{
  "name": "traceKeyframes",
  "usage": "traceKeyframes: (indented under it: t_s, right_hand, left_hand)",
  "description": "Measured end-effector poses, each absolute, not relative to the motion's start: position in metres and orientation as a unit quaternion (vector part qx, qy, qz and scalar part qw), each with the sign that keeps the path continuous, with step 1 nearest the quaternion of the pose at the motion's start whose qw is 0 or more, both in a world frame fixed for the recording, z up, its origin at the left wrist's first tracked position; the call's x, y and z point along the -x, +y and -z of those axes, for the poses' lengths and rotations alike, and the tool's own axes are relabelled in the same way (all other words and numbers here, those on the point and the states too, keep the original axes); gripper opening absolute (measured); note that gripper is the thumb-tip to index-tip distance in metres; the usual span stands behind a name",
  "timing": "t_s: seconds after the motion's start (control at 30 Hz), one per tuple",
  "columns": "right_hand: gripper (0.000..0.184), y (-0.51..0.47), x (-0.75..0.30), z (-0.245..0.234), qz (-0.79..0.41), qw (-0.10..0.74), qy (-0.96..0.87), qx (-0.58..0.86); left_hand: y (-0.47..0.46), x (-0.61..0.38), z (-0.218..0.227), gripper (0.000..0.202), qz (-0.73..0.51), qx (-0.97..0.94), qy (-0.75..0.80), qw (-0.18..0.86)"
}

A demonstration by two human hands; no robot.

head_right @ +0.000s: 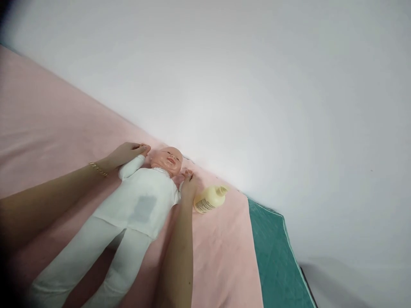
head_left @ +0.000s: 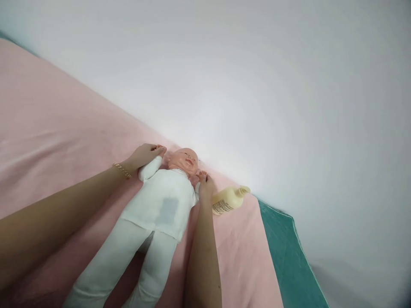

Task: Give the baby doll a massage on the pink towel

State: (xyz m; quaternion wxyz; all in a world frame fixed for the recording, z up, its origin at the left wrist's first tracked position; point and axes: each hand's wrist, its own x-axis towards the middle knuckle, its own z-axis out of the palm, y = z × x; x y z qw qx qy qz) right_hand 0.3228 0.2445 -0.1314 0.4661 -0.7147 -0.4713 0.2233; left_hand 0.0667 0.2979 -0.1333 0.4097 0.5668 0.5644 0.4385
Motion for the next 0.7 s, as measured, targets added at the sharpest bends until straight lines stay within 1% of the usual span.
traceKeyframes:
  t_s: [0.07,0.17,0.27,0.33,0.43,0.53,0.6,0.7]
  right_hand:
    - [0.027,0.245,-0.323,0.131,-0.221,0.456,-0.474,0.720]
    - [0.028,0.241,-0.319,0.130,-0.210,0.464,-0.476,0.717]
    - [0.033,0.233,-0.312,0.129,-0.186,0.499,-0.473,0.702]
    - [0.039,0.226,-0.306,0.128,-0.165,0.529,-0.472,0.686]
    - [0.046,0.212,-0.295,0.127,-0.097,0.558,-0.492,0.661]
    - [0.045,0.192,-0.285,0.126,-0.022,0.558,-0.532,0.636]
    - [0.044,0.175,-0.281,0.126,-0.016,0.559,-0.543,0.626]
    - [0.045,0.146,-0.276,0.126,-0.057,0.569,-0.538,0.620]
  left_hand:
    - [0.298,-0.067,0.135,0.040,-0.433,-0.577,0.565,0.400]
    - [0.295,-0.068,0.134,0.042,-0.450,-0.575,0.567,0.382]
    - [0.286,-0.070,0.130,0.048,-0.498,-0.560,0.555,0.361]
    - [0.276,-0.072,0.125,0.046,-0.542,-0.542,0.541,0.345]
    - [0.257,-0.074,0.119,0.042,-0.570,-0.538,0.537,0.313]
    - [0.234,-0.070,0.113,0.036,-0.573,-0.550,0.532,0.293]
    - [0.219,-0.063,0.109,0.034,-0.579,-0.556,0.526,0.280]
    - [0.195,-0.048,0.107,0.034,-0.568,-0.566,0.544,0.245]
